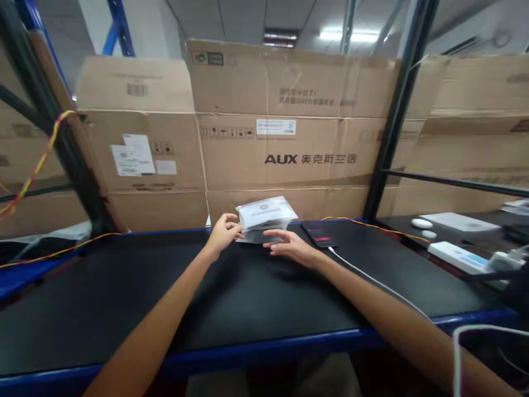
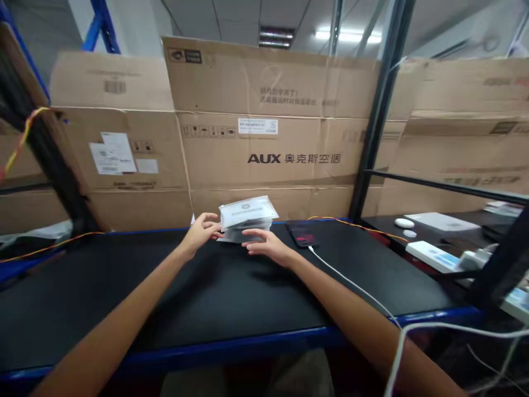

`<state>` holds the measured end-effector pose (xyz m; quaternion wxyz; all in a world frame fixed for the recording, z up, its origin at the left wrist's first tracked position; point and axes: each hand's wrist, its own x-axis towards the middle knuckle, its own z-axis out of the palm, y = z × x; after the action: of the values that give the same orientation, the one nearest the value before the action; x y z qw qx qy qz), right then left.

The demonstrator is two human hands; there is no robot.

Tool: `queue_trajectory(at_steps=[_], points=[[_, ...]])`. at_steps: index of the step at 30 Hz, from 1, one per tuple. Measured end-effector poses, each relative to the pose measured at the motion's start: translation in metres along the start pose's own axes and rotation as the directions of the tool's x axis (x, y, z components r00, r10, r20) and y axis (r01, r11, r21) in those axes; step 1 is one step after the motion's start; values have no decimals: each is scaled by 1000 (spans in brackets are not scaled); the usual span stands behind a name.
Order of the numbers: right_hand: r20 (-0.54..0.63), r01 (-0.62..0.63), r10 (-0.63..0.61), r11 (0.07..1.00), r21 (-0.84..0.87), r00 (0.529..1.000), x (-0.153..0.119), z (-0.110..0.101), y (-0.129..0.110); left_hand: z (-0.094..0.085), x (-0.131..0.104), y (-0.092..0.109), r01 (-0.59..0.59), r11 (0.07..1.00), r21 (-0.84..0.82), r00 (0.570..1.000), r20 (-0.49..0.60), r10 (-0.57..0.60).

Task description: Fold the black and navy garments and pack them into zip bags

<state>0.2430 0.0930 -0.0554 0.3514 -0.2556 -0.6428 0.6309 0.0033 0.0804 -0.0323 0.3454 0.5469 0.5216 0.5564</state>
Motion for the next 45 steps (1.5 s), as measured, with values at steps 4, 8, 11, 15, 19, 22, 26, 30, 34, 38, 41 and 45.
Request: queue_trajectory(at_steps=[4,8,11,15,19,22,26,30,34,38,41,45], points=[[-69,-20,17,998,-53,997,1,-2,2,3,1,-9,21,999,40,999,37,-22],[-65,-39,28,985,-167,998,3,-3,4,2,5,-17,76,995,63,997,-2,-77],[-40,-44,35,972,-231,999,5,-5,7,-6,9,-22,129,989,77,991,-53,-125],[-38,-45,37,966,-255,999,6,-6,9,-16,10,-26,153,985,85,987,-72,-147],[-2,-22,23,969,-248,1000,5,-7,6,-14,8,-25,138,987,81,990,-16,-137],[142,-41,67,983,-181,988,-2,-8,-6,-9,9,-24,136,985,105,991,1,-137],[490,-140,146,989,-49,860,-17,-12,-29,-11,12,-24,126,974,188,991,19,-132],[476,-87,45,994,68,878,-19,-11,-36,-18,11,-22,65,941,332,981,150,-121],[85,144,-123,934,-327,989,-6,-4,-21,-16,2,-17,-91,864,495,937,338,-94],[224,275,-160,600,-751,961,-1,-3,-8,-6,-5,-14,-248,761,599,905,425,-39],[291,272,-56,554,-787,955,-2,-4,-5,0,-9,-13,-334,697,634,893,449,19],[256,263,-91,542,-798,962,0,-4,2,11,-17,-11,-449,659,603,841,535,84]])
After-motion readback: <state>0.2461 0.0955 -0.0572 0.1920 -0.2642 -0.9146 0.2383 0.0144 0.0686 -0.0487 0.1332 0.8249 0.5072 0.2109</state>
